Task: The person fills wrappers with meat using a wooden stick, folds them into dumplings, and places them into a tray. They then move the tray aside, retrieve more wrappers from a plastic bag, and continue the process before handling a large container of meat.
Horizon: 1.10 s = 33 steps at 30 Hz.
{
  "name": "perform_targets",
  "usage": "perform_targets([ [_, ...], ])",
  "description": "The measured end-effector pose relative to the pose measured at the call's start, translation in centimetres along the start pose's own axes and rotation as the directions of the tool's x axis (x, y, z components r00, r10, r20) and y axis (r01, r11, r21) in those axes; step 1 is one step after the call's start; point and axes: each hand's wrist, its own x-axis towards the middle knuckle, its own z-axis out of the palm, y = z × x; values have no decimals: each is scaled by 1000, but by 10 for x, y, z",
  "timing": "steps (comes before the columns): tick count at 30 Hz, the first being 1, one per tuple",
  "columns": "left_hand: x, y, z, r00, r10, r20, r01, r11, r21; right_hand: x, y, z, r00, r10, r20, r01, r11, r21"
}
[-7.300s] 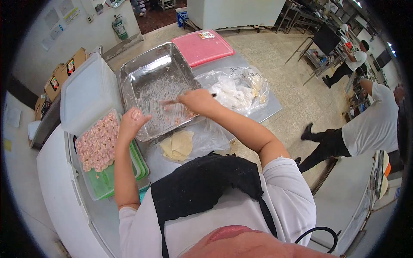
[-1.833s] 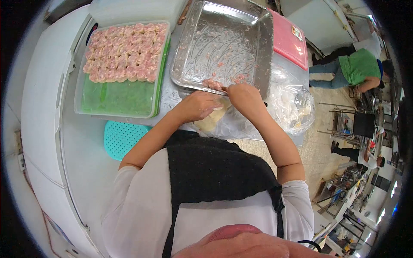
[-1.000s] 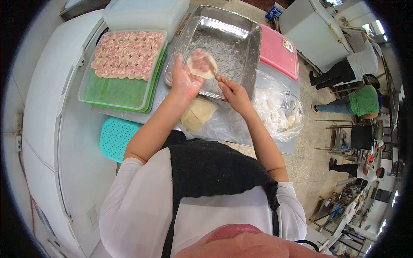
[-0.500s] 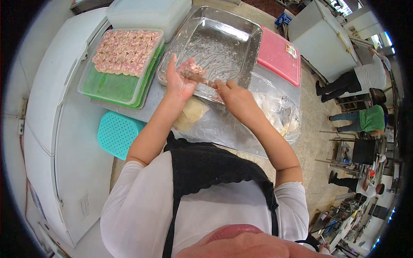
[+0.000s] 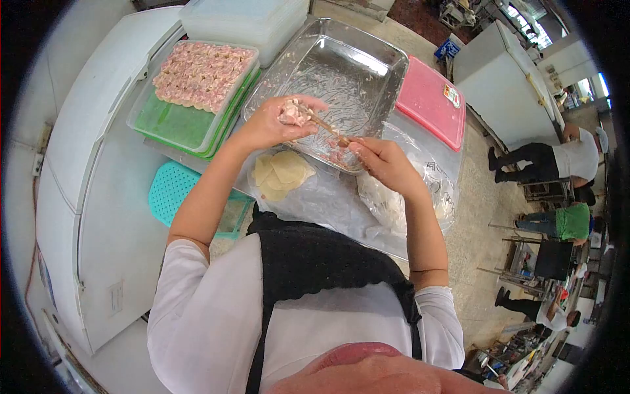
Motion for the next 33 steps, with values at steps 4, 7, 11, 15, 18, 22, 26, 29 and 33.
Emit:
perform_targets([
  [4,1,-1,-7,966,43,254,-79,988,133,16,33,14,977,-211,23,212,975,-60],
  [7,-3,-4,-2,960,-143,240,55,939,341,31,57,6,963,-269,28,270,951,-147],
  [11,0,-60,3,964,-255,76,228,939,259,18,30,10,912,-309,-271,71,768,-637],
  [15,5,-61,8,960,-278,-7,269,920,286,15,29,37,856,-435,-280,182,759,-625],
  [18,0,-51,3,955,-297,7,286,926,246,27,72,19,970,-25,-242,-190,541,-819],
  [22,-6,-18,-20,972,-209,107,194,972,136,2,53,6,920,-113,-376,-97,863,-495],
  [26,-6,-18,-39,996,49,75,-58,991,119,-1,-5,30,906,-148,-397,58,972,-229],
  [29,-6,-24,-60,972,95,215,-123,985,124,16,-28,65,902,-314,-297,214,922,-324],
  [33,-20,-31,-91,966,64,252,-119,970,212,26,-60,77,902,-352,-249,179,831,-527],
])
